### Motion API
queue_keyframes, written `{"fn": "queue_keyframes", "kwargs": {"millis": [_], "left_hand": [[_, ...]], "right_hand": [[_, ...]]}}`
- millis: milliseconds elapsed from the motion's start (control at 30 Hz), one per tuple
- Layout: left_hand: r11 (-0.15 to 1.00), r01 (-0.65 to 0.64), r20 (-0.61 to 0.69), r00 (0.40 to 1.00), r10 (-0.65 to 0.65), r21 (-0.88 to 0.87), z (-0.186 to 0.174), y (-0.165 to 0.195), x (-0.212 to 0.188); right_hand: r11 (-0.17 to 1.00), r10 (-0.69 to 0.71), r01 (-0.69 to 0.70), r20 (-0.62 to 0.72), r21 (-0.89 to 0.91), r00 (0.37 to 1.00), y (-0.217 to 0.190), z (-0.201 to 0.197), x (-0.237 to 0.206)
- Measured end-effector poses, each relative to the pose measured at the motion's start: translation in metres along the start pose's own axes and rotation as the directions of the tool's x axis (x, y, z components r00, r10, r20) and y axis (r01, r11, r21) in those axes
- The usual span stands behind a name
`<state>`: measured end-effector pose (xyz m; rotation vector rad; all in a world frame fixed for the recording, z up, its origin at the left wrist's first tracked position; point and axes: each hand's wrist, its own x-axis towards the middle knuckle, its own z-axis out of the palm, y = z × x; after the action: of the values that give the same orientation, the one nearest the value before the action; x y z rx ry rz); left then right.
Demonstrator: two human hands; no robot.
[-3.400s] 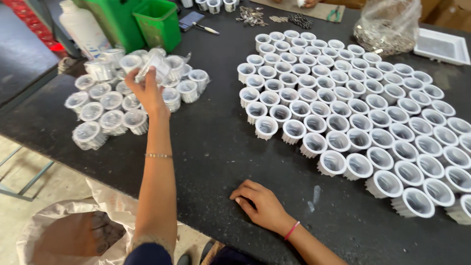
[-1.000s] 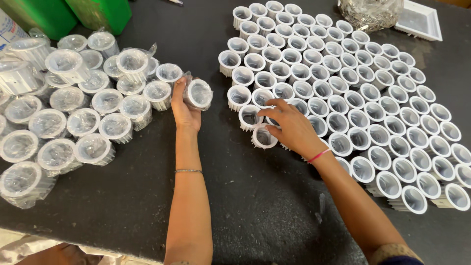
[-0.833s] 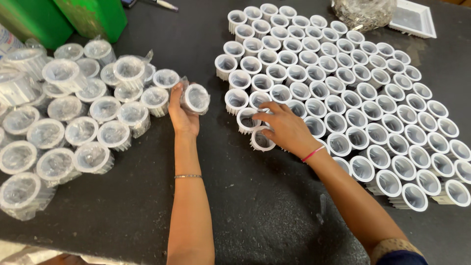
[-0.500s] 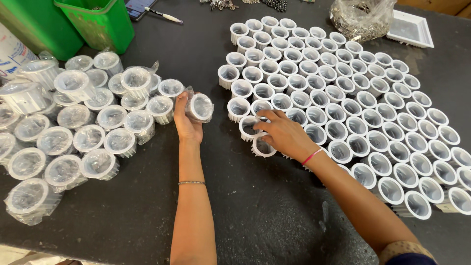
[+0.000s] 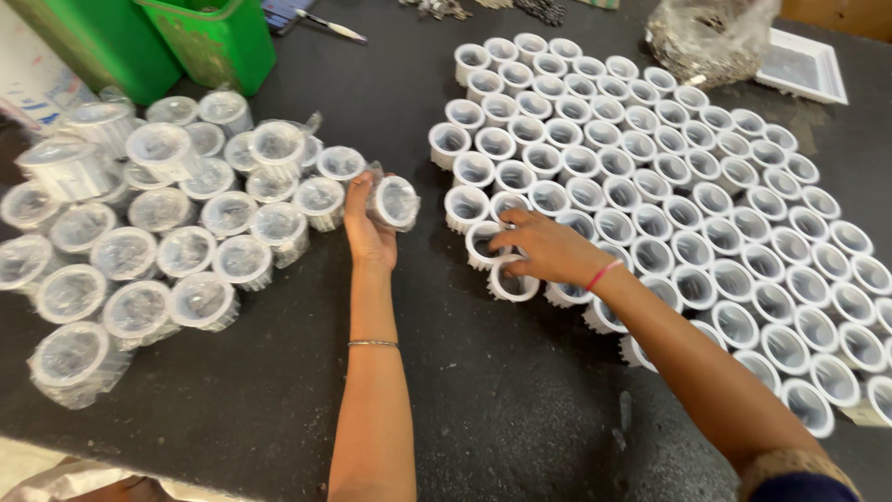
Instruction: The person wraps white plastic lamp holder components one at a time in clear plastic film, twisting the film closed and stacking the wrapped units in a pile on the work table. Early in the clip the person also marks a component with a black marker before resuming wrapping.
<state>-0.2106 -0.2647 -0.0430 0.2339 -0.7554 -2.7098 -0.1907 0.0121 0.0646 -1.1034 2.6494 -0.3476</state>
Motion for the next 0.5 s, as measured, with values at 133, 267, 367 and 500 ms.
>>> {"fn": "queue_keyframes", "kwargs": {"millis": [133,267,367,500], "left_hand": [[0.999,-0.031,-0.002,1.0,0.031,-0.014,0.0,-0.003,0.004],[1.0,-0.001,-0.029,1.0,0.002,0.018,0.001,-0.001,0.0],[1.0,-0.003,-0.02,1.0,0.003,0.013,0.004,0.001,-0.001],[1.0,0.007,-0.019,1.0,-0.006,0.01,0.004,0.003,0.0]], "right_hand": [[0.997,0.057,-0.056,0.018,-0.054,0.998,-0.003,0.007,0.001],[0.997,-0.056,0.061,-0.089,0.05,0.994,0.007,0.008,0.002],[0.998,-0.035,0.04,-0.104,0.052,0.994,0.005,0.007,0.0],[0.998,-0.048,0.052,-0.108,0.035,0.993,-0.024,-0.014,-0.001]]}}
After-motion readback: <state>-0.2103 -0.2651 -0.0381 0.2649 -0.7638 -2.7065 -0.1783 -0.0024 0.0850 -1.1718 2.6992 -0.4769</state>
